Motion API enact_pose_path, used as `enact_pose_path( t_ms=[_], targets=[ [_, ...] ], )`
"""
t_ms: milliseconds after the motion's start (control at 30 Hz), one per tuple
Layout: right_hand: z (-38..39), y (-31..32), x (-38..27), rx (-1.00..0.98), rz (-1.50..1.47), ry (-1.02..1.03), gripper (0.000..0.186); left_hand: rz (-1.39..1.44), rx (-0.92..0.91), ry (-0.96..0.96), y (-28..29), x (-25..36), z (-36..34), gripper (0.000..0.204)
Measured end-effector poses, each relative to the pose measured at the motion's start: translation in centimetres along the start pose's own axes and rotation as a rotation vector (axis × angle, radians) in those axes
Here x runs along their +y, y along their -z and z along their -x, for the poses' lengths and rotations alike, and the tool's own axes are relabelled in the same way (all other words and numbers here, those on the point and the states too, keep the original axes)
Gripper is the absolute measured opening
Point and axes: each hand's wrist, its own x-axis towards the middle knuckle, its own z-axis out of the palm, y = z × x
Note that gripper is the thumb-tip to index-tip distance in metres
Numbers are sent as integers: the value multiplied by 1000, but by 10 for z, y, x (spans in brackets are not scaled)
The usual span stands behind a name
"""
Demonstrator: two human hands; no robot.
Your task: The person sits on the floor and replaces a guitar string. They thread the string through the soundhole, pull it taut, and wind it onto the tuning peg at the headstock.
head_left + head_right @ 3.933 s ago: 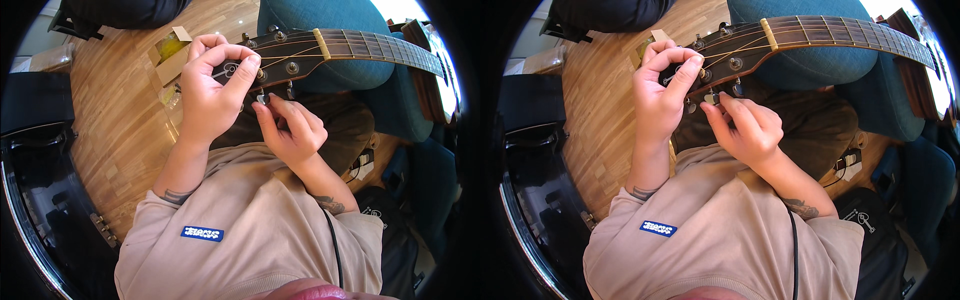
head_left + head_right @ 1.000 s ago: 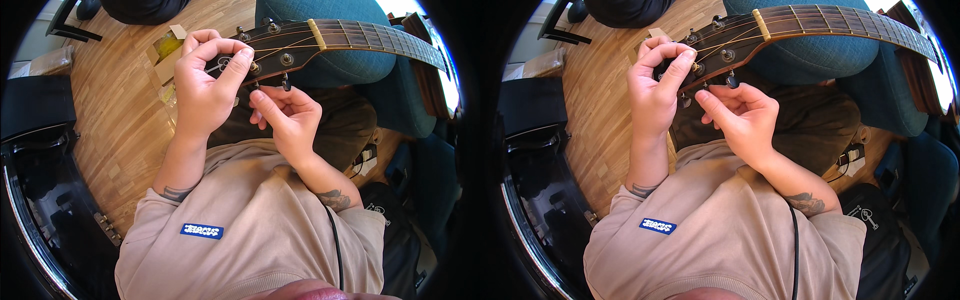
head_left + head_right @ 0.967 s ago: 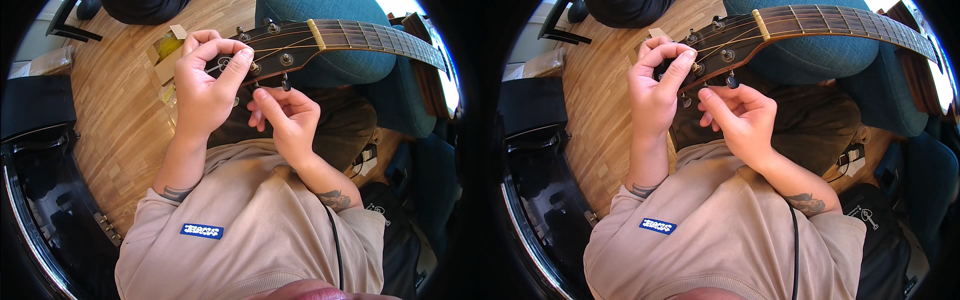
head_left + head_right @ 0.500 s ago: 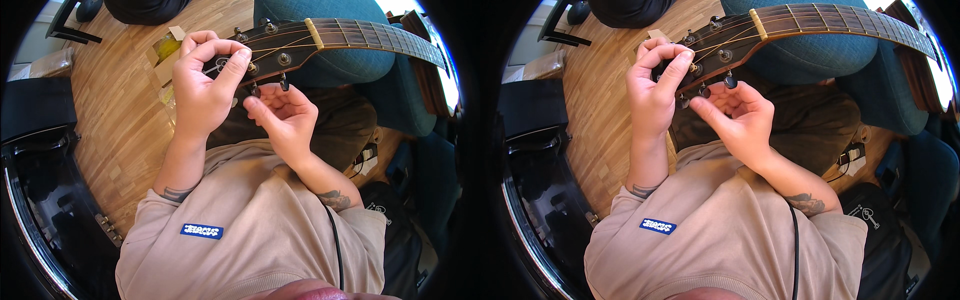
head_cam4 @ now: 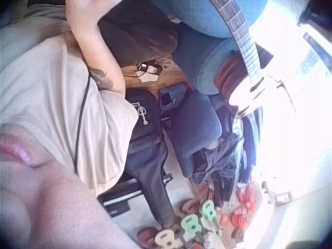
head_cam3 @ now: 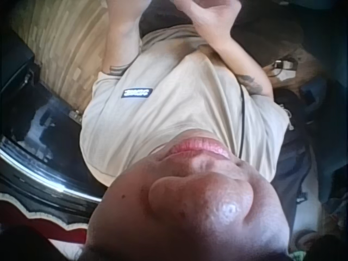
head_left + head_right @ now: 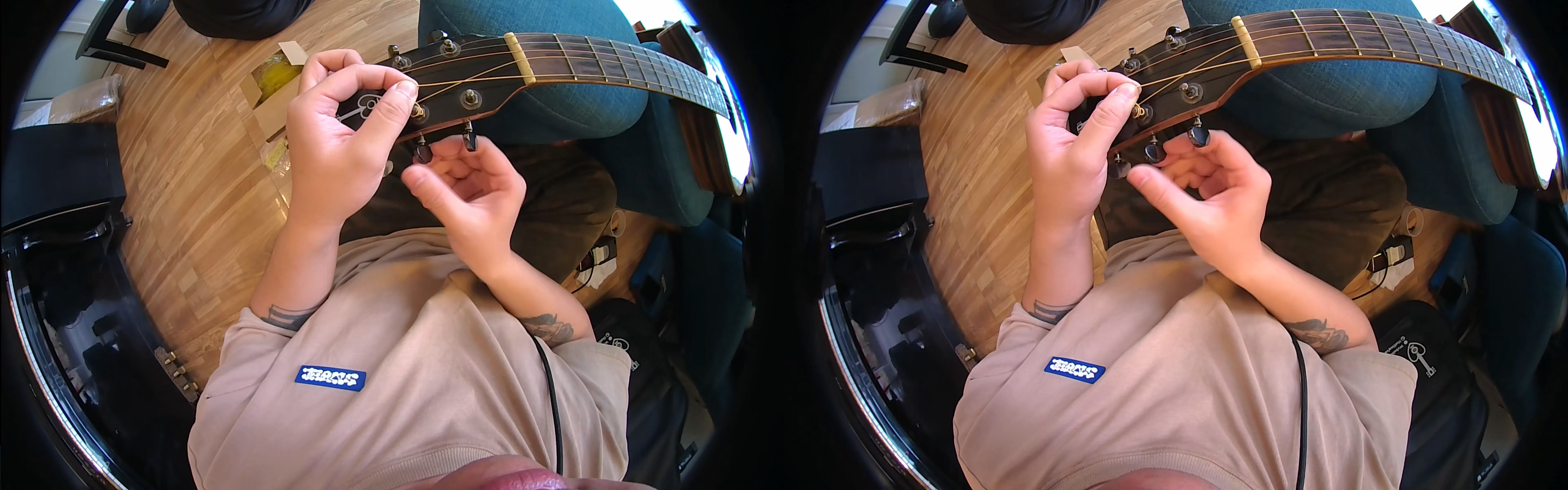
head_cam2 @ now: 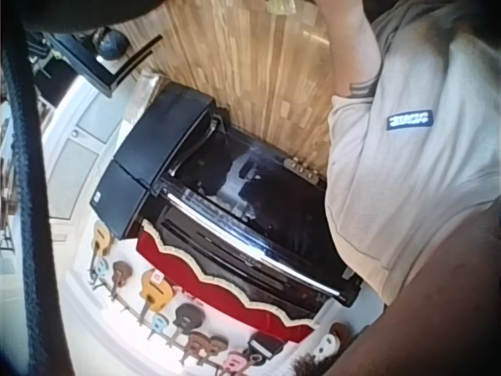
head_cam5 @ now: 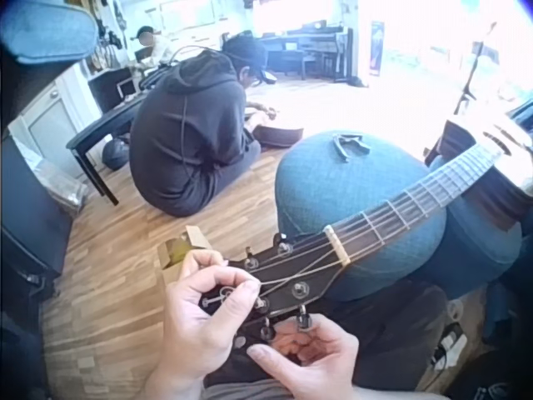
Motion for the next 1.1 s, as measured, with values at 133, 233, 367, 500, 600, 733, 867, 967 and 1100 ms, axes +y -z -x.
enact_pose_path(
  t_ms=[133,233,367,500,600,733,867,967,1100],
  targets=[
    [-1,3,7,-3,204,134,22,6,-22,21,2,-1,0,16],
    [-2,-2,2,-39,-14,-17,14,9,-17,40,2,0,1,16],
    [-7,3,-4,-150,-504,-536,28,0,-12,40,2,-1,2,16],
    [-1,6,-6,-103,-196,-318,17,-11,-15,40,3,0,3,15],
    [-3,30,-1,58,122,113,11,-33,-15,12,2,0,2,15],
    [-44,64,-32,220,540,873,22,-19,-8,32,1,2,5,16],
    [-66,64,-88,45,1099,1002,26,-26,-13,33,2,3,4,16],
    [-70,59,-102,-64,1191,963,21,-25,-17,34,1,4,4,16],
    [-72,48,-119,-153,1360,893,10,-35,-18,25,1,3,5,16]
  ],
)
